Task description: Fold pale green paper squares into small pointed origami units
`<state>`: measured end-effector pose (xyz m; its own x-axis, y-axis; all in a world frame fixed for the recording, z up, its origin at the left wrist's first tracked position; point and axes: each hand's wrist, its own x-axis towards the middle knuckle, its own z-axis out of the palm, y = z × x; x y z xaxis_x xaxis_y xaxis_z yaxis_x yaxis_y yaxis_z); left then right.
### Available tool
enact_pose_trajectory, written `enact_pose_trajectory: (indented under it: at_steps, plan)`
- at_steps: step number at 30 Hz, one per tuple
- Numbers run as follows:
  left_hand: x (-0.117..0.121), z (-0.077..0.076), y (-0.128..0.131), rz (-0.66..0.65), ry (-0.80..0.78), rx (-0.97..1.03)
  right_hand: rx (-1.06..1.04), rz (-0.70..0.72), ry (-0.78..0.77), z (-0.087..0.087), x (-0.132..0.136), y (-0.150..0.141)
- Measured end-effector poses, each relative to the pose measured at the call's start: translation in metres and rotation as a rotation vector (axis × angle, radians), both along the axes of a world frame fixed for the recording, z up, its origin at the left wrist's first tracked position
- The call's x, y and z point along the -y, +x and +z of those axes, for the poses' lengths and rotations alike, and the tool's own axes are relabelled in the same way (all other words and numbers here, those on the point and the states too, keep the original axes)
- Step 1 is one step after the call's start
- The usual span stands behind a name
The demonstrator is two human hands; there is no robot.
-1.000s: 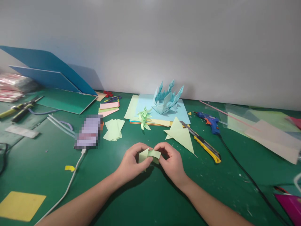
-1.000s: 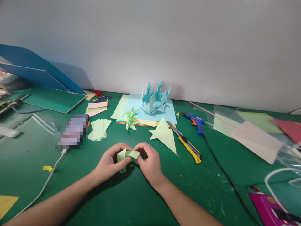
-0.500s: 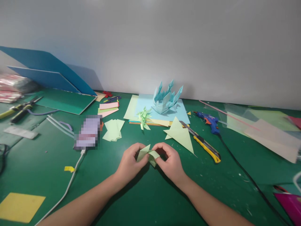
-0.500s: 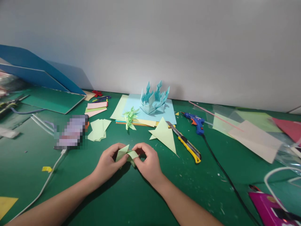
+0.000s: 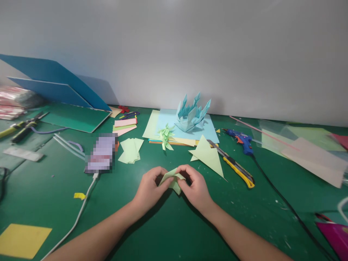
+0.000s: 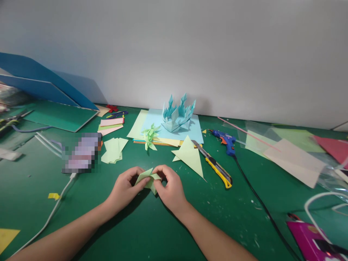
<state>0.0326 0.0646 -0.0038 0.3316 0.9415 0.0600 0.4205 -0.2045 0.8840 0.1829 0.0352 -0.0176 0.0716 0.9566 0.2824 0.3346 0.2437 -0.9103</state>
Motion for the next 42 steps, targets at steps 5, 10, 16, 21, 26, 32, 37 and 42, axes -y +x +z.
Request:
enact_pose_trajectory:
  at_steps: [5,10,16,21,26,32,37,42]
  plan:
    - [-0.0007,-0.0012,0.0005,-0.021,0.002,0.015,0.025,-0.004,0.008,0.0007,0.0004,0.0003]
    - [-0.0004,-0.0007,0.0003,-0.038,0.033,-0.023,0.018,-0.01,-0.003,0.001,0.0,0.0017]
    - [-0.0012,-0.0013,0.0002,-0.029,0.054,-0.094,0.007,-0.002,-0.053,0.0023,-0.0002,0.0021]
    - [-0.0022,-0.0025,0.0004,-0.018,0.004,-0.08,0.057,0.018,-0.042,0.0021,-0.0006,0.0016]
    - [-0.0021,-0.0017,0.0013,-0.03,-0.01,-0.052,0.093,0.016,-0.043,0.0006,0.0001,0.0017]
    - [-0.0013,0.0009,0.0018,-0.03,-0.013,-0.087,0.084,0.036,-0.051,0.0015,0.0004,0.0013]
    - [-0.0032,0.0007,0.0007,0.013,-0.126,0.011,0.006,0.065,-0.058,0.003,0.001,0.0012]
    - [-0.0062,0.0036,-0.0001,0.076,-0.364,0.318,-0.131,0.019,0.08,-0.001,0.0024,0.0005]
